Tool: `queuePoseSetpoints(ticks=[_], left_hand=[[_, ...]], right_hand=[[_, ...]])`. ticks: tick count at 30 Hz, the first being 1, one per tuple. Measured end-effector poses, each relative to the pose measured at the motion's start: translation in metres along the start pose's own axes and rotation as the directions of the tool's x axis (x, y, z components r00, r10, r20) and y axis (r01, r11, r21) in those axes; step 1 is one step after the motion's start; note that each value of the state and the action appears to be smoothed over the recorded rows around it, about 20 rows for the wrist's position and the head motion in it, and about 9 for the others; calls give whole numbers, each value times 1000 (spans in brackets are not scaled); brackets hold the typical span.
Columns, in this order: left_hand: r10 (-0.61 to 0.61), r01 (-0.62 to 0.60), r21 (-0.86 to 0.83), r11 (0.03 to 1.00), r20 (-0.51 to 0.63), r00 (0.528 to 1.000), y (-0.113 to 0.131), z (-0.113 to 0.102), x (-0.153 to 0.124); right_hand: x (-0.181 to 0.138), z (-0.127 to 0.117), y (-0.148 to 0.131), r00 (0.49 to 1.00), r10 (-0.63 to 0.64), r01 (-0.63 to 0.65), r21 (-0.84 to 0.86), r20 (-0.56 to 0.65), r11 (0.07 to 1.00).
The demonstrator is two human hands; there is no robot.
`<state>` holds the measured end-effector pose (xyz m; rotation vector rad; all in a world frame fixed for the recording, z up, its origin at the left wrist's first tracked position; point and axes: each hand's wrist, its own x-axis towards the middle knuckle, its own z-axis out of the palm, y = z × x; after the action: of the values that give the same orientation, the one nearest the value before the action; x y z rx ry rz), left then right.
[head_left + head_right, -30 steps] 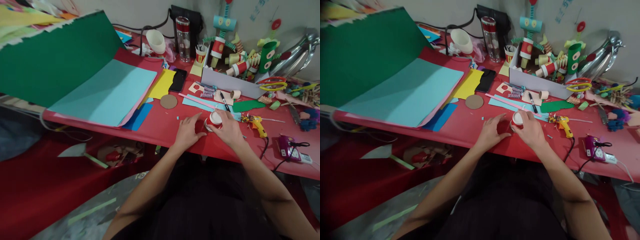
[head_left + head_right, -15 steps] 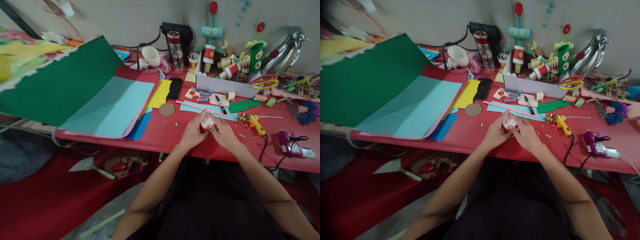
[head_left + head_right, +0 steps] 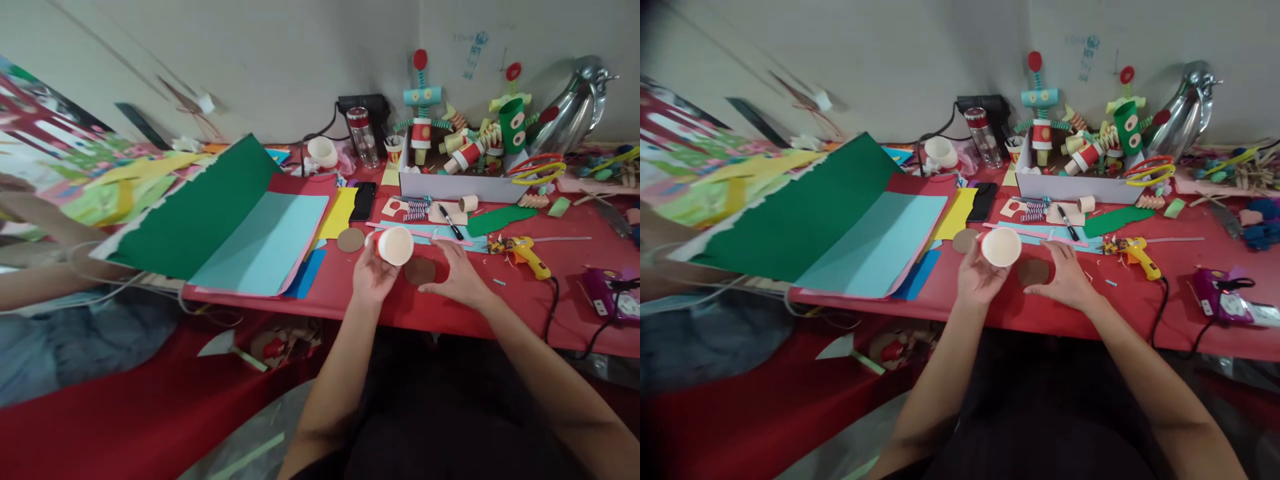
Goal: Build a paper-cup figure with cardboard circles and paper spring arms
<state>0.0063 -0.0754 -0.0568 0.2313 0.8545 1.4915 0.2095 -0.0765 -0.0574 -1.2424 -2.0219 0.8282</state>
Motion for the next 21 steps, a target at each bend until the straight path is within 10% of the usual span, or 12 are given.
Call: queuePoseSetpoints(ticks=[10,16,21], left_hand=[[571,-596,354,721,183,800,4,-39,-7],[547,-608,471,639,279,790,2,-49,-2],[358,-644,691,328,540,762,-5,-18,-5]], right_hand=[[-50,-19,13,961,57,-96,-136,-270,986],[-44,-85,50,820,157,-465,-479,-551,745],[-42,-100,59,755,378,-649,-527,-536,549]])
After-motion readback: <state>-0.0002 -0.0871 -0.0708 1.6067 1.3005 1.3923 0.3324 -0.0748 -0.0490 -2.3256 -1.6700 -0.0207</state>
